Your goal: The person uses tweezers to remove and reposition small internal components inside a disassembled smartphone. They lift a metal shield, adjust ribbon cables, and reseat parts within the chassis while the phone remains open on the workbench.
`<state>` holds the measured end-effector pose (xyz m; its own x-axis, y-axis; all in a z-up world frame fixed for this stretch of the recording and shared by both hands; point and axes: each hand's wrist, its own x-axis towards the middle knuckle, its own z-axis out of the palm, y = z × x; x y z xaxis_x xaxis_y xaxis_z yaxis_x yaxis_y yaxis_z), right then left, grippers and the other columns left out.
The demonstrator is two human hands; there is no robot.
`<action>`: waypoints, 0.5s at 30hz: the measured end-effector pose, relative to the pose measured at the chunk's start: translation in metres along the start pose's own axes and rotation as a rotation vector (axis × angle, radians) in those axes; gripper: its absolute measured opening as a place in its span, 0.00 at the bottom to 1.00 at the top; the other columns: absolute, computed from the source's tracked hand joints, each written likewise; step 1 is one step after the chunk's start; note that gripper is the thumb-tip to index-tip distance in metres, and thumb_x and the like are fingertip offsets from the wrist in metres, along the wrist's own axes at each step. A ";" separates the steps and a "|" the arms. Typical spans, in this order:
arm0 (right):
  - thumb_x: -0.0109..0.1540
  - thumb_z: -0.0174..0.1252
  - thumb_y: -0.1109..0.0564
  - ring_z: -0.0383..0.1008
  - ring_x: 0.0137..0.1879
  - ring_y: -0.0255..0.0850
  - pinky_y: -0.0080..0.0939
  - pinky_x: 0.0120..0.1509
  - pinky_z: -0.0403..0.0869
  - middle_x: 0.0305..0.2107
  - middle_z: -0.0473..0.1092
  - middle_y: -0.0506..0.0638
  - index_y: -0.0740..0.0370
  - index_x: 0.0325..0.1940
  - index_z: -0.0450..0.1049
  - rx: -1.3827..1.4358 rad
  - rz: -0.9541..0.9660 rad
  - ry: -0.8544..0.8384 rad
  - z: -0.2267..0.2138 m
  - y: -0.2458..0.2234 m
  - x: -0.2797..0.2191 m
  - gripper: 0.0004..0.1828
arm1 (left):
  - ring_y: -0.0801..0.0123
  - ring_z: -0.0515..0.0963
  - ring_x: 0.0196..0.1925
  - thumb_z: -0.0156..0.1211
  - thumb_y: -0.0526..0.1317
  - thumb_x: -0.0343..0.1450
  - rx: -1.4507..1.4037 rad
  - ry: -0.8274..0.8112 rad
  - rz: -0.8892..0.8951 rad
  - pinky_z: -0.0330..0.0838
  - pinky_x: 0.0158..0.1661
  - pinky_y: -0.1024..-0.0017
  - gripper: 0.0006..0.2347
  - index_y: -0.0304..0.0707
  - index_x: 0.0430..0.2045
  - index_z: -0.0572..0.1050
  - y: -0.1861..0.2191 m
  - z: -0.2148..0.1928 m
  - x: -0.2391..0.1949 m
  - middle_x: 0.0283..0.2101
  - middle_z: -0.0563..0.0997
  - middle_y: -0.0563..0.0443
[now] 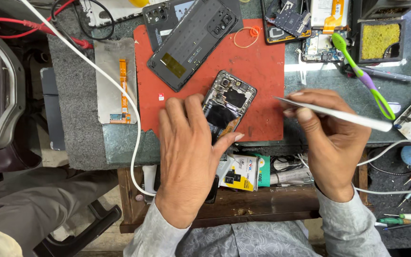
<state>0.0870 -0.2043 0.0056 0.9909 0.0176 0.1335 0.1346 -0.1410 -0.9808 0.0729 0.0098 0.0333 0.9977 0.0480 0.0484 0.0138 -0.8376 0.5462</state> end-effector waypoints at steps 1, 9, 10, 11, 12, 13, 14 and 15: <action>0.75 0.57 0.65 0.79 0.50 0.40 0.37 0.59 0.80 0.47 0.74 0.57 0.73 0.55 0.72 0.070 0.016 0.008 0.000 0.000 -0.001 0.07 | 0.45 0.74 0.43 0.73 0.48 0.63 -0.068 -0.046 -0.013 0.69 0.41 0.53 0.29 0.28 0.48 0.65 0.000 -0.001 0.001 0.44 0.69 0.35; 0.72 0.60 0.67 0.79 0.51 0.43 0.39 0.57 0.80 0.45 0.74 0.59 0.71 0.55 0.67 0.308 0.069 0.010 -0.005 -0.010 -0.006 0.10 | 0.62 0.89 0.34 0.67 0.39 0.69 -0.735 -0.517 -0.258 0.78 0.38 0.66 0.22 0.37 0.54 0.64 -0.007 -0.013 -0.007 0.34 0.86 0.42; 0.72 0.61 0.68 0.78 0.51 0.42 0.39 0.57 0.80 0.44 0.73 0.58 0.70 0.55 0.67 0.316 0.063 0.002 -0.005 -0.012 -0.006 0.11 | 0.63 0.88 0.38 0.67 0.40 0.69 -0.767 -0.518 -0.222 0.78 0.40 0.67 0.23 0.36 0.55 0.64 -0.008 -0.013 -0.010 0.37 0.85 0.43; 0.70 0.61 0.69 0.78 0.50 0.42 0.39 0.57 0.80 0.43 0.73 0.58 0.69 0.54 0.67 0.311 0.064 -0.008 -0.007 -0.015 -0.008 0.11 | 0.65 0.87 0.42 0.66 0.40 0.69 -0.802 -0.521 -0.188 0.77 0.42 0.67 0.24 0.35 0.56 0.63 -0.010 -0.013 -0.015 0.40 0.84 0.43; 0.70 0.62 0.69 0.78 0.51 0.42 0.39 0.57 0.80 0.43 0.73 0.58 0.69 0.53 0.67 0.302 0.061 -0.025 -0.007 -0.018 -0.009 0.11 | 0.67 0.86 0.45 0.66 0.41 0.69 -0.836 -0.524 -0.153 0.77 0.44 0.68 0.25 0.35 0.57 0.62 -0.011 -0.012 -0.020 0.43 0.83 0.44; 0.69 0.62 0.70 0.78 0.51 0.42 0.40 0.57 0.80 0.43 0.73 0.59 0.68 0.53 0.66 0.294 0.057 -0.044 -0.007 -0.020 -0.010 0.12 | 0.66 0.83 0.48 0.66 0.41 0.70 -0.897 -0.516 -0.109 0.76 0.48 0.67 0.25 0.33 0.58 0.62 -0.013 -0.010 -0.025 0.46 0.81 0.43; 0.70 0.62 0.70 0.78 0.51 0.42 0.40 0.58 0.80 0.43 0.74 0.59 0.68 0.53 0.66 0.281 0.049 -0.070 -0.008 -0.023 -0.010 0.12 | 0.66 0.81 0.52 0.65 0.41 0.71 -0.957 -0.508 -0.065 0.75 0.51 0.66 0.25 0.32 0.59 0.62 -0.015 -0.008 -0.028 0.49 0.80 0.41; 0.70 0.62 0.70 0.79 0.52 0.43 0.41 0.58 0.80 0.43 0.74 0.59 0.68 0.52 0.67 0.274 0.054 -0.085 -0.008 -0.025 -0.012 0.11 | 0.65 0.78 0.55 0.64 0.41 0.72 -1.020 -0.500 -0.023 0.74 0.54 0.65 0.24 0.31 0.60 0.61 -0.017 -0.006 -0.033 0.51 0.78 0.40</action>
<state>0.0716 -0.2088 0.0301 0.9917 0.1021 0.0786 0.0653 0.1279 -0.9896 0.0390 0.0257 0.0279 0.9156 -0.3567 -0.1854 0.2004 0.0052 0.9797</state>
